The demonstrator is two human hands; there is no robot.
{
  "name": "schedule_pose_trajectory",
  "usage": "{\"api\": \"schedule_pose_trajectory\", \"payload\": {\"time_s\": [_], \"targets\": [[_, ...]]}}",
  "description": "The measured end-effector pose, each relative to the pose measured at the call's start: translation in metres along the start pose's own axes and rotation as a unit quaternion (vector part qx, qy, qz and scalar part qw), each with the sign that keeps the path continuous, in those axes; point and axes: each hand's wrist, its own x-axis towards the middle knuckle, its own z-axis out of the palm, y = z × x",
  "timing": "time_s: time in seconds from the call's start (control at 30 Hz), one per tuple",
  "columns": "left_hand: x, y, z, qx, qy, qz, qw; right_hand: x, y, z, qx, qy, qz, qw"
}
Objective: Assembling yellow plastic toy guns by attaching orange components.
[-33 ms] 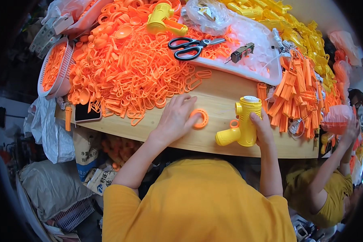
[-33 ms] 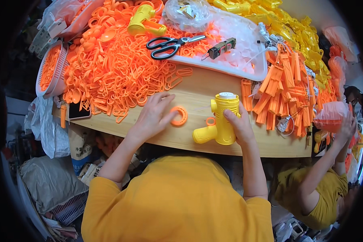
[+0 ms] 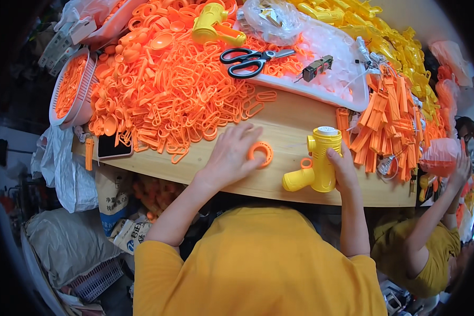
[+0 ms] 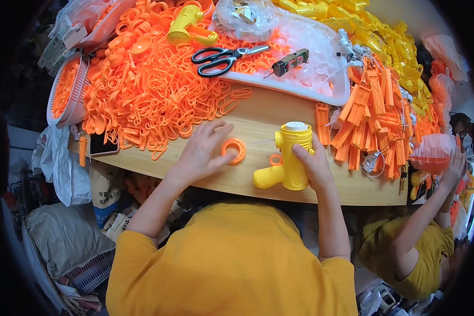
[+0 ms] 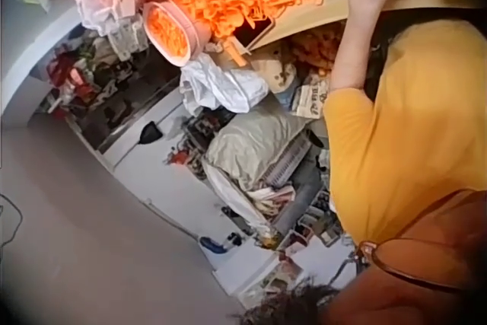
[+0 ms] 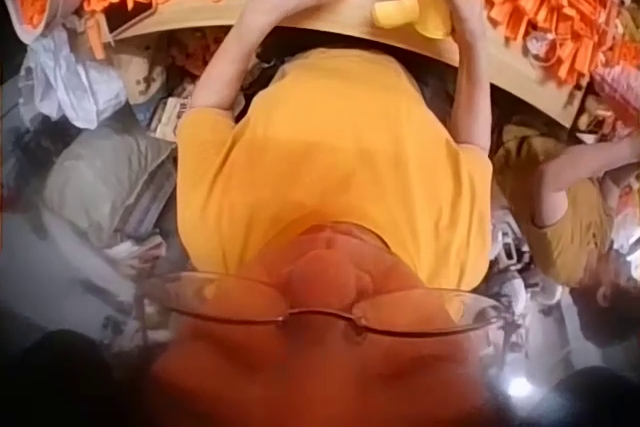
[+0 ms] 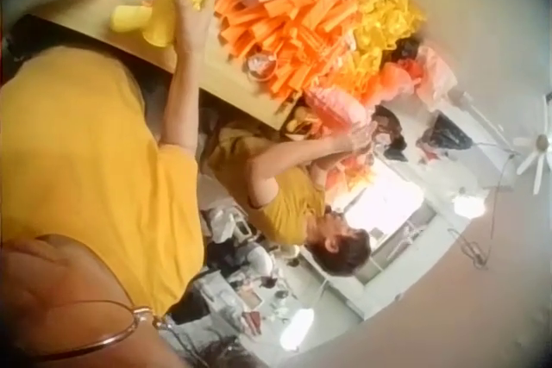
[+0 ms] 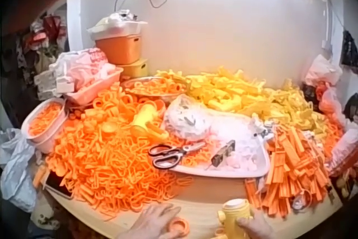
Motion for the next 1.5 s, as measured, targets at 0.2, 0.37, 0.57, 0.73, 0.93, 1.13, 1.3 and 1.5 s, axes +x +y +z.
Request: {"api": "schedule_pose_trajectory", "payload": {"time_s": [0.2, 0.37, 0.57, 0.73, 0.93, 1.13, 1.3, 1.5], "targets": [[-0.001, -0.003, -0.001, 0.0, -0.139, 0.111, 0.984, -0.007, -0.009, 0.019, -0.116, -0.046, 0.007, 0.992], [0.024, 0.002, -0.021, -0.432, -0.094, -0.139, 0.886, -0.009, -0.019, 0.052, -0.138, -0.11, 0.035, 0.984], [0.017, 0.018, -0.025, -0.483, -0.204, -0.133, 0.841, -0.006, -0.017, 0.076, -0.257, -0.207, 0.016, 0.944], [0.0, 0.018, -0.022, -0.51, -0.176, -0.196, 0.819, -0.005, -0.007, 0.075, -0.203, -0.197, 0.031, 0.959], [0.003, 0.016, -0.018, -0.59, -0.212, -0.258, 0.735, -0.007, -0.006, 0.077, -0.199, -0.222, 0.048, 0.953], [-0.007, 0.019, -0.017, -0.524, -0.184, -0.199, 0.807, -0.008, 0.001, 0.075, -0.2, -0.22, 0.056, 0.953], [-0.016, 0.016, 0.014, -0.546, -0.143, -0.272, 0.779, -0.011, 0.006, 0.091, -0.276, -0.247, 0.059, 0.927], [-0.032, 0.02, 0.012, -0.516, -0.178, -0.142, 0.826, -0.011, 0.016, 0.085, -0.25, -0.292, 0.064, 0.921]]}}
